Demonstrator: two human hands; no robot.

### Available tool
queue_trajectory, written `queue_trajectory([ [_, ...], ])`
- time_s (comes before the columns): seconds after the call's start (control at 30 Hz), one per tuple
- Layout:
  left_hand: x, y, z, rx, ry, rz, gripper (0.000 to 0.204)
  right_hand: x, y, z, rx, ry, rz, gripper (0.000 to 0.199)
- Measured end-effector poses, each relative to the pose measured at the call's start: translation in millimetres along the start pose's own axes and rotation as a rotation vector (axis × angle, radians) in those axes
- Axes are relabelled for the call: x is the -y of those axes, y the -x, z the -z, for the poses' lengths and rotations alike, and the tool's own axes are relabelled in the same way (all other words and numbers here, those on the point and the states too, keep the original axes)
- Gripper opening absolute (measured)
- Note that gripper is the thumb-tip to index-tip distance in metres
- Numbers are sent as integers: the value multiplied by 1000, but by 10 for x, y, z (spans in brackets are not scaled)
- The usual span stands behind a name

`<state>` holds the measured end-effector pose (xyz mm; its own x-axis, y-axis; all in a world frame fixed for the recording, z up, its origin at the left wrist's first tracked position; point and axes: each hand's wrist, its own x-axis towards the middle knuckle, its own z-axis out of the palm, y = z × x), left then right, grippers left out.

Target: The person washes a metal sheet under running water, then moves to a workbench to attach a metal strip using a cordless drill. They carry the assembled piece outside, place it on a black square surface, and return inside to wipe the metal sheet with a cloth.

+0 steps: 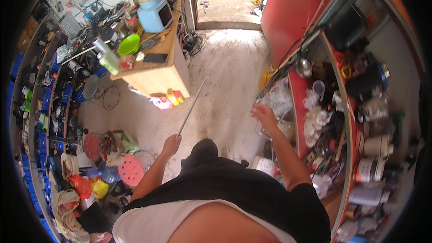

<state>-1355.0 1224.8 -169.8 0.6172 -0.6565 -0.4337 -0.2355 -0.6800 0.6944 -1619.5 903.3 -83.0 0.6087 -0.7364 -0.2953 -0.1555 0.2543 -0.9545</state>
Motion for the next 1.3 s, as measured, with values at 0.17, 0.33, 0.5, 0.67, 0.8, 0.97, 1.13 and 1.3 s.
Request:
queue_trajectory([
  [0.17, -499, -1267, 173, -11, 48, 17, 32, 921, -1668, -346, 142, 135, 151, 34],
  [0.33, -1572, -2899, 327, 39, 27, -165, 32, 795, -2804, 250, -40, 80, 3, 30],
  [0.5, -2764, -4420, 581, 19, -34, -291, 30, 846, -3379, 903, -247, 12, -87, 29],
  [0.67, -3536, -6051, 514, 58, 142, -261, 32, 989, -4269, 1212, -496, -49, -281, 27],
  [0.8, -3708, -7015, 496, -22, -42, -245, 29, 1262, -5540, 1572, -417, 36, -140, 28],
  [0.97, -3473, -7815, 742, -39, -188, 40, 39, 2046, -7448, 1547, -332, 118, -18, 31],
  [1.13, -2802, -8537, 853, 61, -613, 213, 29, 2999, -8879, 1154, 14, 201, 115, 30],
  [1.3, -3283, -10474, 731, 379, -583, 285, 41, 2975, -9774, 1189, -105, 137, 2, 30],
])
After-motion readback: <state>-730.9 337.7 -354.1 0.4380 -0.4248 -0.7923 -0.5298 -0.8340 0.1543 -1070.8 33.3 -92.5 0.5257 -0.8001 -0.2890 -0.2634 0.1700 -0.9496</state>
